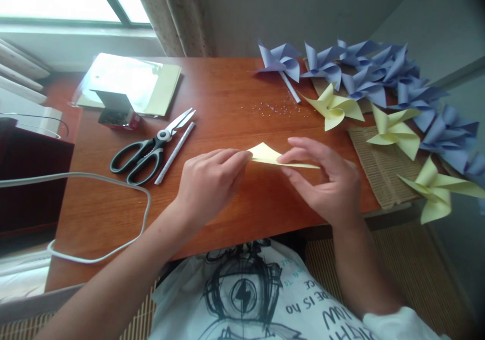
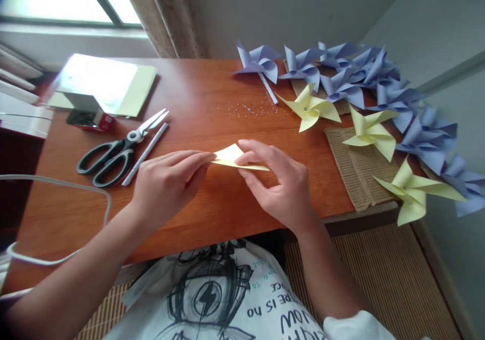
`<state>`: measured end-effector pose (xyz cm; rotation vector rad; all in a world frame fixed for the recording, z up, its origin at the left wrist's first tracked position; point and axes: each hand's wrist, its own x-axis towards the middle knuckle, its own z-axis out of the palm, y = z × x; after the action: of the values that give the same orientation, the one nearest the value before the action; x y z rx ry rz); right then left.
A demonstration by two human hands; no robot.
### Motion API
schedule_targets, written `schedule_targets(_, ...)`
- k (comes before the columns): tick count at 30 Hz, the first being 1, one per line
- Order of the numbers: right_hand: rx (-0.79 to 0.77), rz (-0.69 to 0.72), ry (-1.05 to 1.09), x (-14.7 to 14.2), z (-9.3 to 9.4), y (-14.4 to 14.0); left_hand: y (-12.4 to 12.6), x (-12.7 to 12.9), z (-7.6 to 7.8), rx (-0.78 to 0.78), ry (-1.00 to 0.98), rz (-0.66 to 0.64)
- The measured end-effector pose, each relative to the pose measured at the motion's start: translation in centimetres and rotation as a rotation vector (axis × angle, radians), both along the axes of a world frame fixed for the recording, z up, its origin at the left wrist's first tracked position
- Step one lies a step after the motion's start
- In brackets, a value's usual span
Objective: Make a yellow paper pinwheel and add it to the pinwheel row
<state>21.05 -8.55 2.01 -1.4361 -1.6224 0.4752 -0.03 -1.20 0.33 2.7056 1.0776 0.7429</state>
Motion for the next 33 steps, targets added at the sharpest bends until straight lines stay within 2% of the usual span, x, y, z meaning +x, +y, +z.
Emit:
schedule_targets(3,0.053,-0.041,0.219,0.4,0.0,0.7,0.3,0.4,0.9,-0.203,-0.229,-0.004)
schedule_targets(6,0.01,-0.044,0.359,0.7,-0.8,1.4,0.1,0.8,1.1,-0.588,-0.489,-0.024)
schedule_targets(10,-0.184,0.039,0.442,0.5,-1.7,1.4,0.0,1.0,0.1,-1.109,-0.823,0.006)
schedule_targets(15,-0.208,-0.054,0.433,-0.4,-2.2,1.2,0.2,0.9,-1.1,-1.461,-0.968,0.045)
schedule_targets(18,-0.21,-0.104,0.44,-0.8,-2.3,1.3,0.3,0.8,-1.5,-1.547,-0.987,0.064)
schedule_targets(25,-0.224,-0.044,0.423,-1.1,-2.4,1.1,0.3,0.7,-1.4,-1.59,-1.027,0.079)
schedule_targets(33,-0.076,-0.058,0.271,-1.2,-2.7,1.0,0.2,0.7,-1.5,-1.617,-1.003,0.092)
